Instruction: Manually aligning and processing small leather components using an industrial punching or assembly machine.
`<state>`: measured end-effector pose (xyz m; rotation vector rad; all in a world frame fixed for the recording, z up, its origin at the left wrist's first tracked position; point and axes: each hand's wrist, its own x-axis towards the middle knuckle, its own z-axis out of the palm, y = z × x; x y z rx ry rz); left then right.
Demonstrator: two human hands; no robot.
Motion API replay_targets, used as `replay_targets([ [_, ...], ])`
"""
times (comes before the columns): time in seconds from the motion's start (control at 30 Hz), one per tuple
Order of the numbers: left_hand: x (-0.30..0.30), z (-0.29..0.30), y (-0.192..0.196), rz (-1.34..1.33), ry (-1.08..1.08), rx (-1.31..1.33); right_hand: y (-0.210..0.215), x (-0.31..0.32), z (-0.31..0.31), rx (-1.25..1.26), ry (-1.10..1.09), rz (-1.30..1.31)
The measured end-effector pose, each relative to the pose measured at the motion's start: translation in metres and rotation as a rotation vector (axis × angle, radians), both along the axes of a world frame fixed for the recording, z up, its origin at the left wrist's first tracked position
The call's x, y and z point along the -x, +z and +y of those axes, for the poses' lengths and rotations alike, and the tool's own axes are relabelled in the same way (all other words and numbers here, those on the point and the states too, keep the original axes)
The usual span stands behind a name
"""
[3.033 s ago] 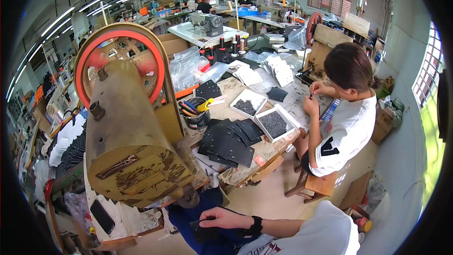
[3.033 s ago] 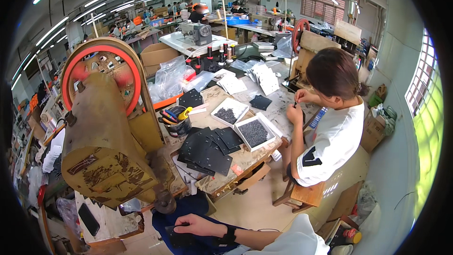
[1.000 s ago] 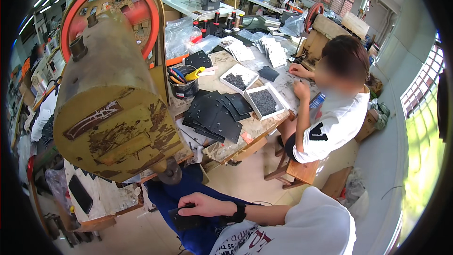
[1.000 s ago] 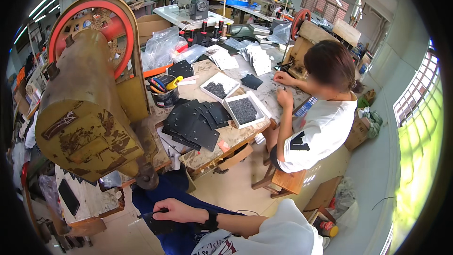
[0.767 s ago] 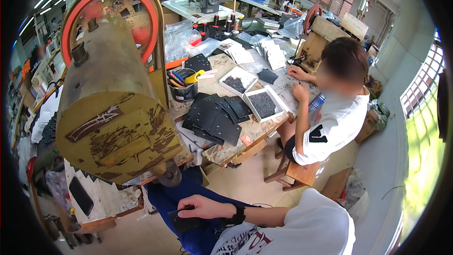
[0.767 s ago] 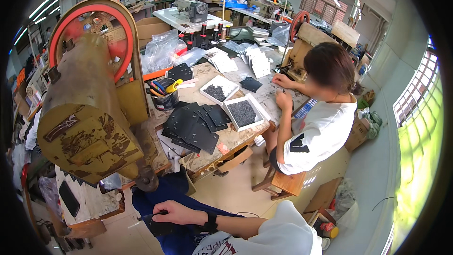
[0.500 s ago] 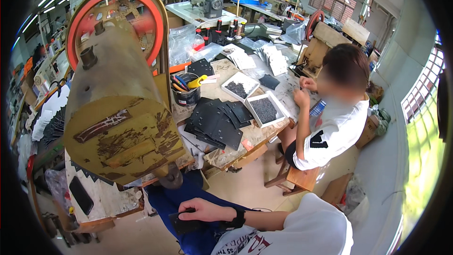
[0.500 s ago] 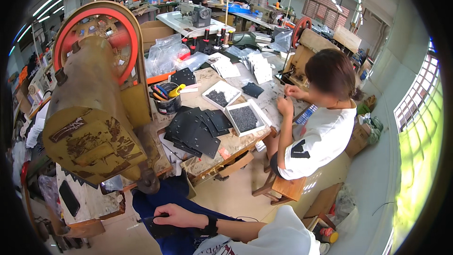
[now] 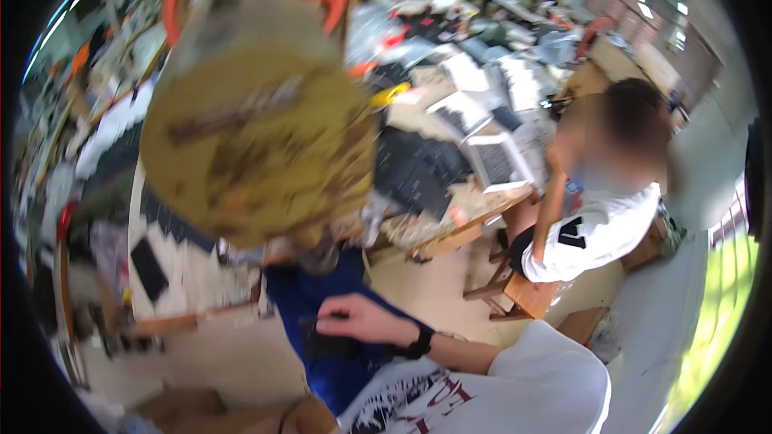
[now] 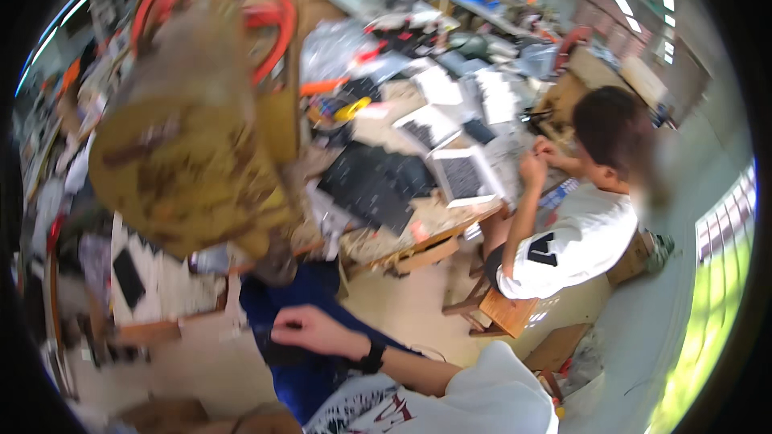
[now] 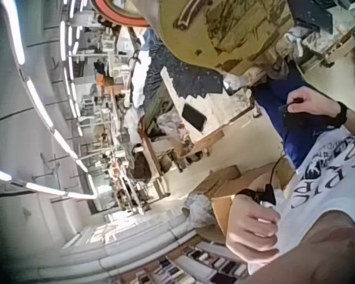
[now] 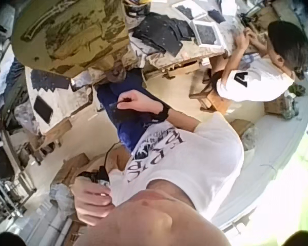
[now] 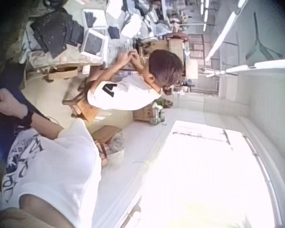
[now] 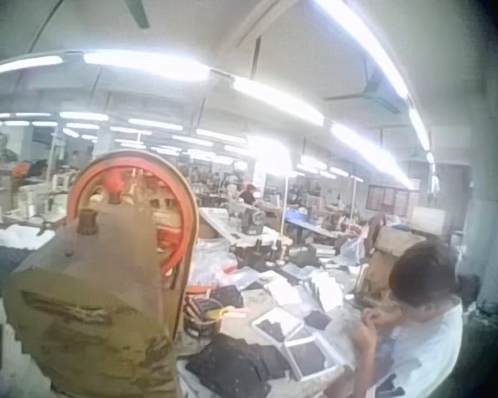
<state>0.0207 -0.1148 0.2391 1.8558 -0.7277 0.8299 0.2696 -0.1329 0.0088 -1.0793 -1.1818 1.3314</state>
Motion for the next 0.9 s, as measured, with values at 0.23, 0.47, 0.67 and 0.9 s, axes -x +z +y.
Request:
replay_targets([
  [0.23,-0.044,0.039,-0.137,0.713,1.520,0.351,0.020,-0.022,-0.003,0.161,-0.114,0.113],
  [0.47,-0.075,0.023,-0.204,0.733,0.932,0.848,0.021,-0.023,-0.007,0.165,-0.098,0.101],
  [0.67,-0.099,0.015,-0.208,0.567,0.967,0.984,0.020,-0.023,-0.006,0.138,-0.131,0.126],
  [0.9,-0.106,0.037,-0.219,0.685,0.916,0.942,0.017,-0.034,0.005,-0.070,-0.267,-0.193],
])
